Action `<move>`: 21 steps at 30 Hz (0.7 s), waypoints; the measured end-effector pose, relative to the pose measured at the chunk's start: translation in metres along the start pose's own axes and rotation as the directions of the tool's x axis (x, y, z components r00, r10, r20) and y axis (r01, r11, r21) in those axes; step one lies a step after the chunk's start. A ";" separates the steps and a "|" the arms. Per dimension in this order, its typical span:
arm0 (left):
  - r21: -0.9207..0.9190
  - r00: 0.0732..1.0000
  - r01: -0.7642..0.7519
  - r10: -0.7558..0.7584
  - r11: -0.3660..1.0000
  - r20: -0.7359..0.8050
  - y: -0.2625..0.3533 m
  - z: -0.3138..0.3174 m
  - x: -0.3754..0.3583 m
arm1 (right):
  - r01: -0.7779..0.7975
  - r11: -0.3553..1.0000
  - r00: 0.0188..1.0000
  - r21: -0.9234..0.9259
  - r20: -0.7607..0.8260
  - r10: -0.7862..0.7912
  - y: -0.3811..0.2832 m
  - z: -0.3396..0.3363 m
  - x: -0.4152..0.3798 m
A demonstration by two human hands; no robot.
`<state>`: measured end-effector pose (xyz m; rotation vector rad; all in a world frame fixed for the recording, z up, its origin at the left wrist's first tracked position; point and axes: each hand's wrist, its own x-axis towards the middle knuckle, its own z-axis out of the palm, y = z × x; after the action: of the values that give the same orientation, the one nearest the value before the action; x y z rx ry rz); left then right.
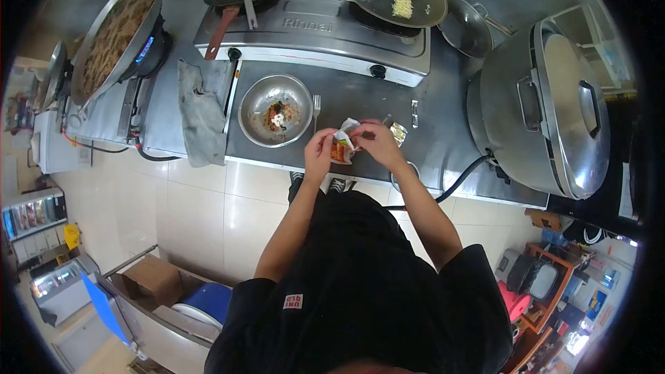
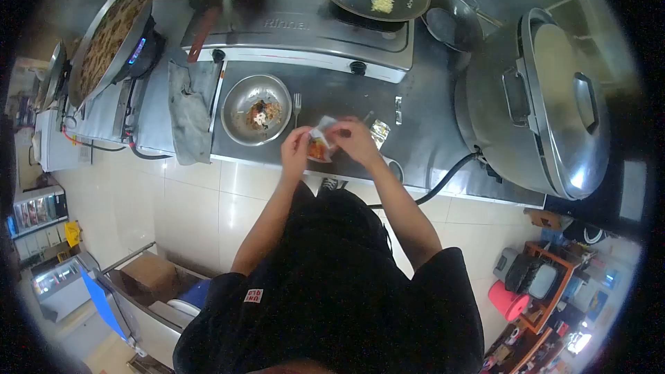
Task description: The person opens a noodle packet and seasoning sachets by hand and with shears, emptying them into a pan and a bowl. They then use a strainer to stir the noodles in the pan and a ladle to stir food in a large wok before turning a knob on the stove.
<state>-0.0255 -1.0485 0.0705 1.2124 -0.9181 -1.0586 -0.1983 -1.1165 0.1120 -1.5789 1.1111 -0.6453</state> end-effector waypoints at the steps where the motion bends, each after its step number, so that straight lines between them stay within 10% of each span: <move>1: -0.028 1.000 0.013 -0.012 1.000 0.022 0.002 -0.003 -0.001 | -0.160 0.973 0.986 0.166 0.070 0.150 0.002 0.005 -0.004; 5: 0.549 0.920 -0.259 0.376 0.795 -0.109 0.041 0.004 -0.013 | -0.093 0.993 0.973 -0.071 -0.219 0.076 -0.019 0.019 -0.020; 10: -0.034 0.946 0.279 -0.281 0.960 -0.163 0.063 0.022 -0.039 | -0.027 0.999 0.961 0.018 -0.274 0.031 -0.033 0.029 -0.041; 14: 0.305 0.940 0.337 -0.338 0.891 -0.053 0.038 0.012 -0.027 | 0.164 0.986 0.978 -0.043 -0.123 -0.168 -0.027 0.038 -0.054; 19: 0.293 0.994 0.016 -0.045 0.956 0.095 0.089 0.015 -0.039 | 0.003 0.920 0.948 0.393 -0.295 0.123 -0.054 0.035 -0.066; 21: 0.484 0.946 -0.305 0.203 0.820 0.253 0.094 0.008 -0.044 | -0.097 0.995 0.990 0.026 -0.096 0.099 -0.044 0.023 -0.072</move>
<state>-0.0318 -1.0052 0.1648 1.3859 -1.5453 -0.7324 -0.1951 -1.0413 0.1564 -1.4775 1.2424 -0.6720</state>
